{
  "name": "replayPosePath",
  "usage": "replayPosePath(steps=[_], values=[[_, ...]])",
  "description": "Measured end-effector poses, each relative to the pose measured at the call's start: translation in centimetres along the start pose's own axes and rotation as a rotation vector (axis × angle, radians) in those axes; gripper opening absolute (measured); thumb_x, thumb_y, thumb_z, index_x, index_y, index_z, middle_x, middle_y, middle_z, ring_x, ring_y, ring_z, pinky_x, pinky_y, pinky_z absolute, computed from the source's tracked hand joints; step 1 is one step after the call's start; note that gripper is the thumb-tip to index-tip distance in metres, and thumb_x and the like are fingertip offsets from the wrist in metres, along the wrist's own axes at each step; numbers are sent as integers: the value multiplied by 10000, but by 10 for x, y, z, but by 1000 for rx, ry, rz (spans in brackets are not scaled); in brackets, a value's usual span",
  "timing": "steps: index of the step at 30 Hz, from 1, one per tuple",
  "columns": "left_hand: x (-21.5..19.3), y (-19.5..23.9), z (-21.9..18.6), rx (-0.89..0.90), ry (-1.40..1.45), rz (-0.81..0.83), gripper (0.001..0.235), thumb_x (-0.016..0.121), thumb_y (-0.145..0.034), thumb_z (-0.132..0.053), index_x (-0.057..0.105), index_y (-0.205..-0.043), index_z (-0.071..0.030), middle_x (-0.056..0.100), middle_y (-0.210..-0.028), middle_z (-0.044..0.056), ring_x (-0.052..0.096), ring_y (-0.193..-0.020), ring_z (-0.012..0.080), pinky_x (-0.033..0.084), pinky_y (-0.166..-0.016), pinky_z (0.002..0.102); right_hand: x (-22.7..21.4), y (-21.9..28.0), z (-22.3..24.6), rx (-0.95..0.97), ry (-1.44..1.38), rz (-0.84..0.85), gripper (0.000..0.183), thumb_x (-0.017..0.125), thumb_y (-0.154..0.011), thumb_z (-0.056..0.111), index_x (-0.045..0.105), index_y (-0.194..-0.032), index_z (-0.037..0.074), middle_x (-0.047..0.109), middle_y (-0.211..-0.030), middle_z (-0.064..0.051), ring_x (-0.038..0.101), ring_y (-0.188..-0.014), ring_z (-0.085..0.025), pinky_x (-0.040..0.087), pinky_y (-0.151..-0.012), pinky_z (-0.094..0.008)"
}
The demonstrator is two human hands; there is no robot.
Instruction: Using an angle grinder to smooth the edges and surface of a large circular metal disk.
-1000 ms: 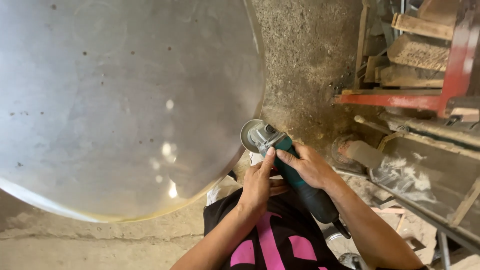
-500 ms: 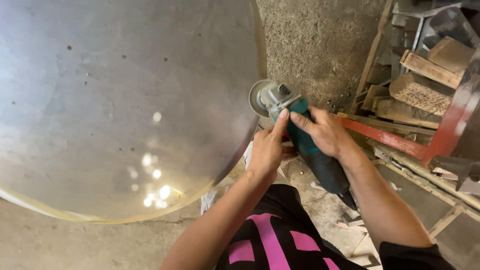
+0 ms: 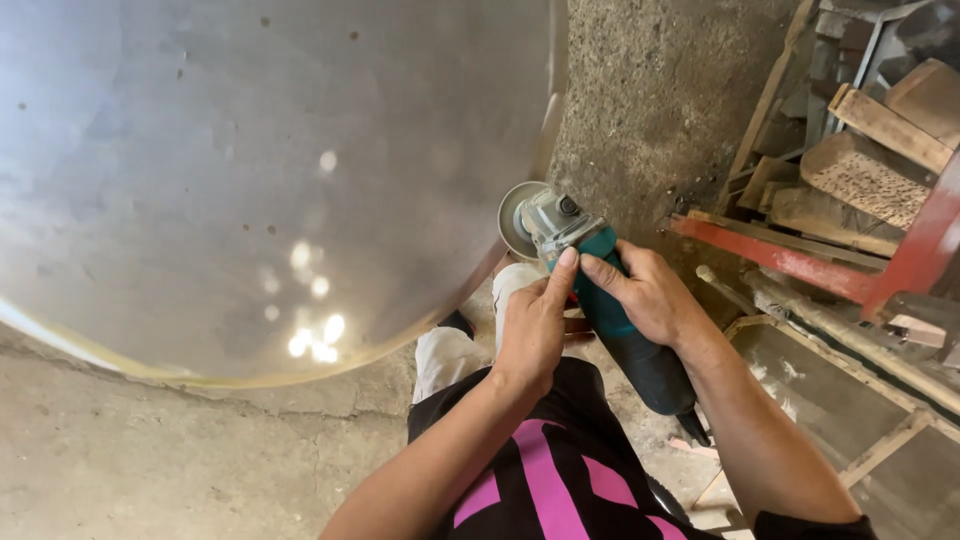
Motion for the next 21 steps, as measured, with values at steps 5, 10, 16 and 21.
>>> replayPosePath(steps=[5, 10, 16, 21], values=[[-36, 23, 35, 38, -8, -3, 756, 601, -915, -622, 666, -1048, 120, 650, -931, 157, 651, -620, 231, 575, -553, 327, 45, 27, -16, -42, -76, 0, 572, 604, -953, 536, 691, -1178, 18, 750, -939, -68, 661, -853, -125, 553, -768, -307], [-86, 59, 65, 6, 12, -39, 715, 588, -900, -613, 673, -1089, 71, 672, -932, 144, 679, -634, 228, 603, -578, 322, 102, 54, -19, 25, -7, 30, 582, 589, -915, 553, 694, -1168, 39, 767, -904, -85, 717, -796, -165, 582, -716, -331], [-141, 100, 101, -25, 37, -102, 680, 575, -928, -597, 657, -1009, 73, 661, -785, 154, 681, -595, 247, 573, -544, 324, 165, 79, -9, -66, -15, 159, 615, 582, -915, 579, 697, -1170, 32, 787, -977, -112, 749, -892, -208, 581, -795, -348], [-146, 102, 100, -24, 77, -111, 661, 580, -934, -594, 661, -967, 61, 654, -741, 143, 665, -583, 241, 559, -533, 324, 173, 80, -2, -106, -1, 187, 621, 588, -918, 571, 686, -1192, 22, 791, -1002, -130, 757, -948, -204, 562, -849, -335]])
Point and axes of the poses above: each hand's wrist, its own y-axis away from the middle knuckle, its own x-axis out of the palm, z = x × y, the point moved 6 cm from there along -y, towards the middle knuckle
